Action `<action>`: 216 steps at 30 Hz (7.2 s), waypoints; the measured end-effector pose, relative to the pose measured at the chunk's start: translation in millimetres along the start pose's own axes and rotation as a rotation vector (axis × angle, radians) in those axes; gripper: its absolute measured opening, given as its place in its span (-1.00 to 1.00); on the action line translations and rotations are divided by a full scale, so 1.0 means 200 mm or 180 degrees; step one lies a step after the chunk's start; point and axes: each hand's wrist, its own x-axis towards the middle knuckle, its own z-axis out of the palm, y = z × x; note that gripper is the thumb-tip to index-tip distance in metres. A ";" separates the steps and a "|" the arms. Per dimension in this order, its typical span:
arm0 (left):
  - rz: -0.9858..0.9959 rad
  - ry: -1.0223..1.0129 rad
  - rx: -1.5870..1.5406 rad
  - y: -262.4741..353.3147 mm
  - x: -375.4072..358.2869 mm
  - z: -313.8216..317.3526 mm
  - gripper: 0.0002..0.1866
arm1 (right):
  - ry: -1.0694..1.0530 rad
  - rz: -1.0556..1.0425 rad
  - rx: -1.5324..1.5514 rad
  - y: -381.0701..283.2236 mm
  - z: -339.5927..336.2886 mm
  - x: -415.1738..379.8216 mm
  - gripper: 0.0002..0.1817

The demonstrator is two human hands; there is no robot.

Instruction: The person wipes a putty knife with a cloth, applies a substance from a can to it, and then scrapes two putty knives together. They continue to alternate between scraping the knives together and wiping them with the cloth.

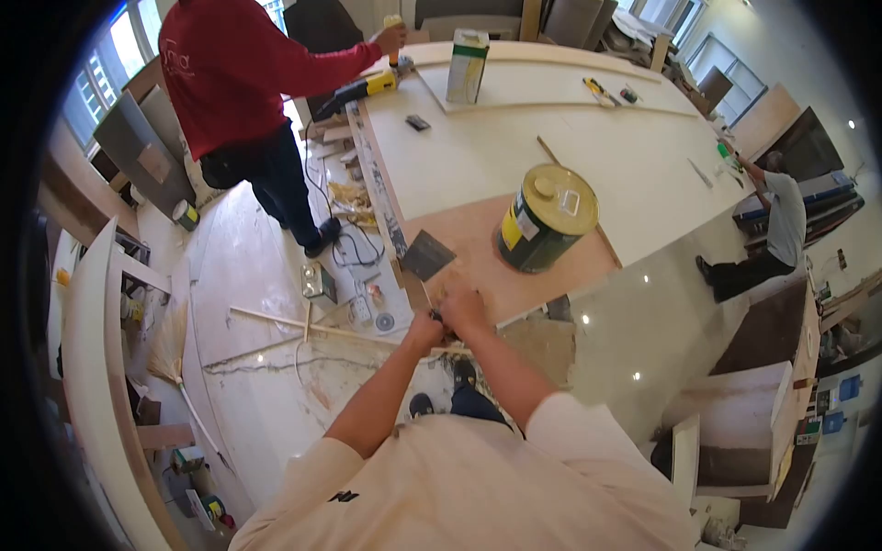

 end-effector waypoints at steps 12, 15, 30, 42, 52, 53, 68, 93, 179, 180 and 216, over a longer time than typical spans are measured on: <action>-0.0188 0.0101 0.0105 0.14 -0.12 0.00 -0.65 | -0.0024 -0.0121 -0.0123 0.16 -0.05 -0.14 -0.82; -0.0206 0.0047 0.0245 0.09 -0.10 0.01 -0.63 | 0.0268 -0.0025 -0.0177 0.13 0.01 -0.05 -0.82; -0.0197 0.0045 0.0195 0.06 -0.03 0.00 -0.55 | 0.0044 -0.0078 -0.0247 0.09 -0.03 0.01 -0.85; -0.0049 0.0199 0.0513 0.10 -0.07 0.01 -0.60 | -0.0369 0.0113 -0.0156 0.13 -0.08 -0.07 -0.83; 0.0031 0.0116 0.0258 0.01 -0.01 -0.01 -0.56 | 0.0333 0.0248 0.0061 0.14 -0.04 0.16 -0.80; 0.0111 0.0180 0.0302 0.01 -0.01 0.00 -0.56 | 0.0040 0.0125 0.0044 0.17 -0.05 0.13 -0.80; -0.0001 0.0238 0.0435 0.10 -0.09 -0.01 -0.58 | 0.0116 0.0007 0.0046 0.17 -0.06 0.12 -0.79; 0.0049 0.0239 0.0502 -0.02 0.03 0.02 -0.62 | -0.0014 -0.0095 -0.0127 0.07 0.01 0.11 -0.83; 0.0639 0.1111 0.1872 0.17 -0.22 0.01 -0.53 | 0.0165 0.0254 0.0267 0.12 -0.27 -0.07 -0.75; 0.0611 0.1051 0.1880 0.15 -0.21 0.01 -0.54 | 0.0141 0.0145 0.0262 0.12 -0.26 -0.08 -0.76; 0.0473 0.0447 0.2021 0.04 -0.16 0.01 -0.59 | 0.0380 0.0157 0.0153 0.10 0.03 0.11 -0.84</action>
